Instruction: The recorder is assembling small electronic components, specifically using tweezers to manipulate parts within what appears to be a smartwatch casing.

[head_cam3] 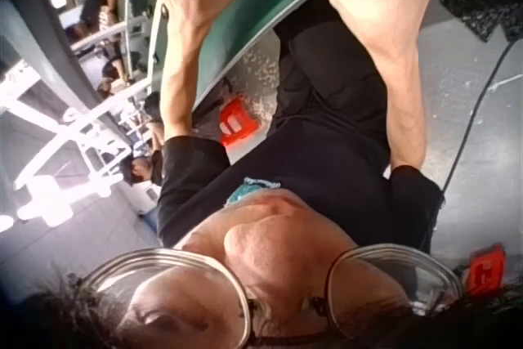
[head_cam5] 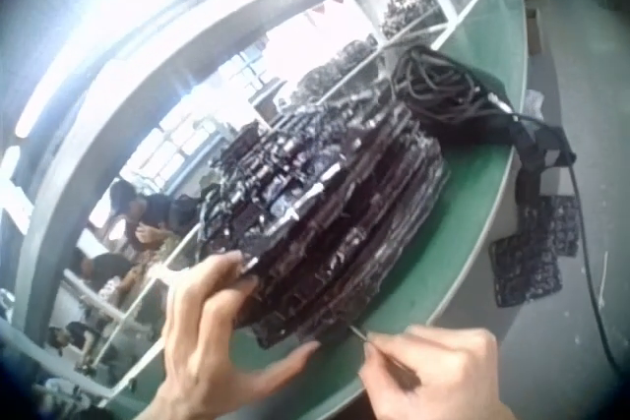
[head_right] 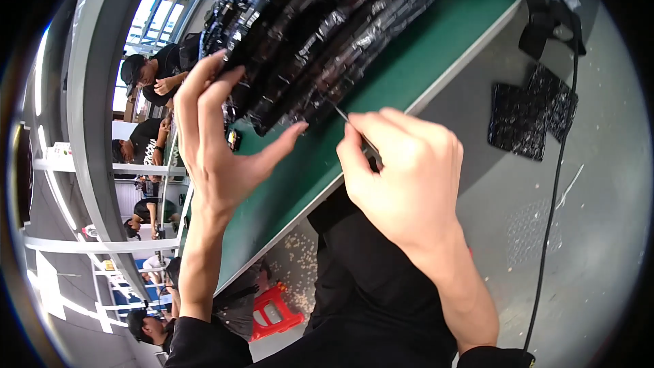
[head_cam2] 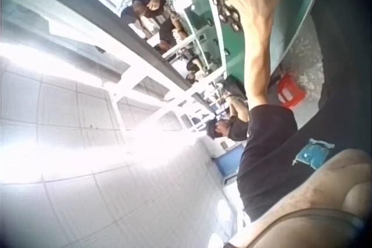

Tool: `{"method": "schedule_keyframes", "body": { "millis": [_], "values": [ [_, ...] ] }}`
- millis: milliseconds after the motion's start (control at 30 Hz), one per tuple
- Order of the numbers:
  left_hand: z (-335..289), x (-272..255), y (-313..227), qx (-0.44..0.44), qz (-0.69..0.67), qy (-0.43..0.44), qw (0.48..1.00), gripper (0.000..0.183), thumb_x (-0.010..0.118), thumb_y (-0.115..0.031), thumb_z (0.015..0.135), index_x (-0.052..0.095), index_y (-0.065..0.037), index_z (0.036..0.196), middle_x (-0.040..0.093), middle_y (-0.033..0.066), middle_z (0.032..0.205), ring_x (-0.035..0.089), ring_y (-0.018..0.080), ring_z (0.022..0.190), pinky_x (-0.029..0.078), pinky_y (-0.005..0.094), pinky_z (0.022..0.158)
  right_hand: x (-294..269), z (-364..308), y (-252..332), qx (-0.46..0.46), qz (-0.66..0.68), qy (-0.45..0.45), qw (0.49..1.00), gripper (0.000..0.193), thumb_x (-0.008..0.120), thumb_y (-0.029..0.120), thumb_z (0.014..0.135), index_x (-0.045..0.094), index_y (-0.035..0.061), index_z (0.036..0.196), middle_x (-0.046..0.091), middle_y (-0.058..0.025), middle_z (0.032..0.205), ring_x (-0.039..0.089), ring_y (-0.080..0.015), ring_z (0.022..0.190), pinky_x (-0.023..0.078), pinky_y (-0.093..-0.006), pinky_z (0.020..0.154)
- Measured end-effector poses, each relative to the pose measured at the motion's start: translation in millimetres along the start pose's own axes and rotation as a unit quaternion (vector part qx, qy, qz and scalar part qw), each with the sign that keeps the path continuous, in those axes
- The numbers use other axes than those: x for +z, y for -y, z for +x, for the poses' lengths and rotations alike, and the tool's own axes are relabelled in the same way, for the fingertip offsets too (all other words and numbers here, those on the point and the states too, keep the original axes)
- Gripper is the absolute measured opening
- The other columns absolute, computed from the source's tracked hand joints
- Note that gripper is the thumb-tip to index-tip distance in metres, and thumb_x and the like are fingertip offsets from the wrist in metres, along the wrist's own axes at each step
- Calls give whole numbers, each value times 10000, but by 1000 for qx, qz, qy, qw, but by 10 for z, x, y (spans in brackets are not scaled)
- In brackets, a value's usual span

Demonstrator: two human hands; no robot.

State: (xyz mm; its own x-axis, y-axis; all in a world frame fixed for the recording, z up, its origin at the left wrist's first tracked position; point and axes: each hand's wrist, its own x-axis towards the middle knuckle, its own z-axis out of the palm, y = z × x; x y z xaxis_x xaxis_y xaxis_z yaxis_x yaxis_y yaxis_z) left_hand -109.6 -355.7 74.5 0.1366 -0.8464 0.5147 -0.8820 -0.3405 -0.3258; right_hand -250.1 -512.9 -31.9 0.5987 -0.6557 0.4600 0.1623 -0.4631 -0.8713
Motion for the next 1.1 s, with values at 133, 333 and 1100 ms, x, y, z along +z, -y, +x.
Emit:
{"method": "schedule_keyframes", "body": {
  "millis": [133, 333, 1100],
  "values": [
    [-82, -16, 19, 30, -126, -74, 989, 690, 1003, -212, 743, 677, -31, 1324, 674, 244, 1403, 731, 418, 1173, 633, 475, 979, -161, -100, 64, 30, 43, 25, 998, 79, 841, -6, 909, 829, -40, 979, 667, -95, 662, 570, -124, 502, 414, -295, 495],
    [-256, -203, 115, -1, -145, -58, 988, 710, 947, -217, 824, 650, -89, 1456, 601, 224, 1575, 626, 429, 1438, 514, 566, 1194, -209, -171, 193, 68, 77, 54, 993, 139, 849, 1, 944, 858, -28, 1080, 648, 10, 672, 496, -9, 580, 333, -218, 515],
    [-3448, 66, 2912, -457, -86, 51, 884, 404, 754, -204, 1025, 690, -60, 1397, 699, 170, 1287, 631, 362, 1283, 513, 452, 1116, 896, -279, 716, 126, 159, 329, 922, 139, 759, 33, 1051, 776, -27, 1175, 743, -16, 856, 611, -19, 697, 424, -193, 586]
  ]
}}
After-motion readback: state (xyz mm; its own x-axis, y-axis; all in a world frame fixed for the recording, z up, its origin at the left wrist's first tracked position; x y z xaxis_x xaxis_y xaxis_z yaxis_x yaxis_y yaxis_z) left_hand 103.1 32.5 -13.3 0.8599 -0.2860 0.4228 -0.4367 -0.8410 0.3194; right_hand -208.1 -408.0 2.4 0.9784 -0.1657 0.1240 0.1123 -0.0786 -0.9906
